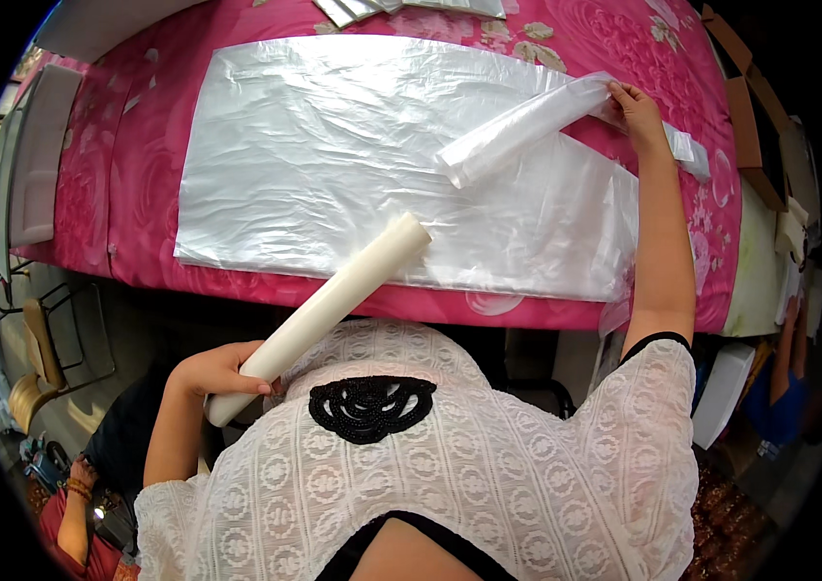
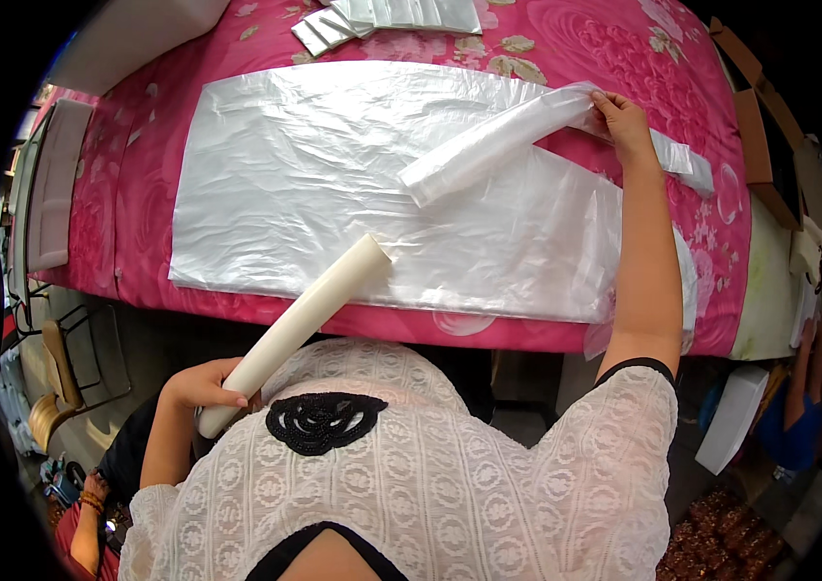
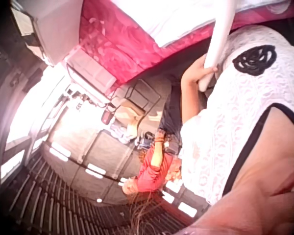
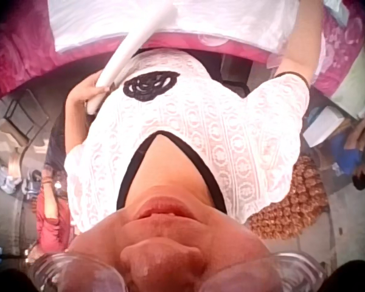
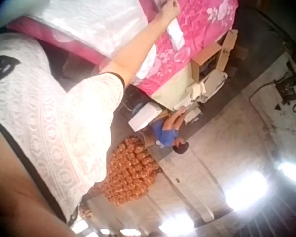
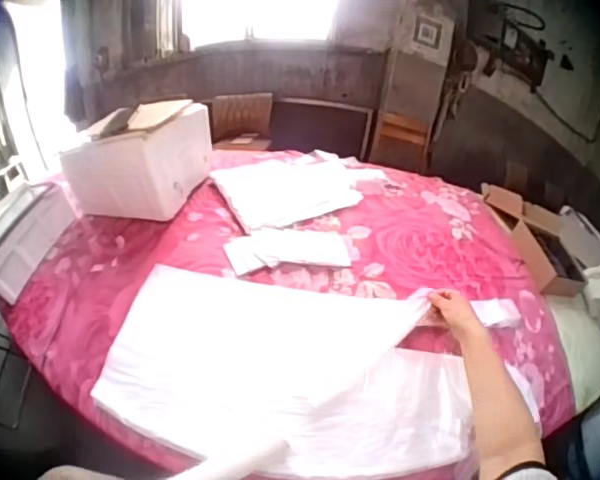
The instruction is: The person unrolls a sheet of clear plastic wrap over a large silver foil sheet on a pink floral tablecloth, then folds the plastic over the foil and smooths it down. The person repeats this process multiple times, creating several wrapped packages.
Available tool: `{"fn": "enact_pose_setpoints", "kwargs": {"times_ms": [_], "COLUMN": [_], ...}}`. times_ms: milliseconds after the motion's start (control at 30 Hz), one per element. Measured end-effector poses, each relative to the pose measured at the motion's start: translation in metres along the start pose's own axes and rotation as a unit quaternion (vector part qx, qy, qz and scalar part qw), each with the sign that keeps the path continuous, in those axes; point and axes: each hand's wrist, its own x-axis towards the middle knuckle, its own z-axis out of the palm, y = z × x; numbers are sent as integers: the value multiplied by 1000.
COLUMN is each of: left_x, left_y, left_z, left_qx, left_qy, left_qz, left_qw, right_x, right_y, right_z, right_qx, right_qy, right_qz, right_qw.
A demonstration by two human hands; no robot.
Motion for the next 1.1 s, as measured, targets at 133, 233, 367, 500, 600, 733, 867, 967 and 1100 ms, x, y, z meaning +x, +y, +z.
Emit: {"fn": "enact_pose_setpoints", "kwargs": {"times_ms": [133,233,367,500,600,733,867,967,1100], "left_x": [-2,20,57,104,119,133,139,143,149], "left_y": [56,119,179,175,163,137,113,99,90], "left_z": [-3,-5,6,-4,2,7,18,37,61], "left_qx": [129,370,609,641,647,682,706,698,679], "left_qy": [10,48,202,277,177,127,140,180,227], "left_qz": [35,124,145,411,504,407,359,339,326], "left_qw": [991,920,753,586,543,594,593,604,617], "right_x": [-5,-14,-26,-22,-14,-8,-17,-72,-196], "right_y": [-8,-18,-45,-56,-56,-57,-56,-67,-55], "right_z": [20,57,115,148,150,151,162,169,182], "right_qx": [16,41,8,-31,-48,-80,-80,-149,-284], "right_qy": [-33,-109,-194,-212,-235,-238,-60,-33,-160], "right_qz": [-12,-22,-60,-61,-69,-65,-52,-223,-363], "right_qw": [999,993,979,975,968,966,994,963,873]}}
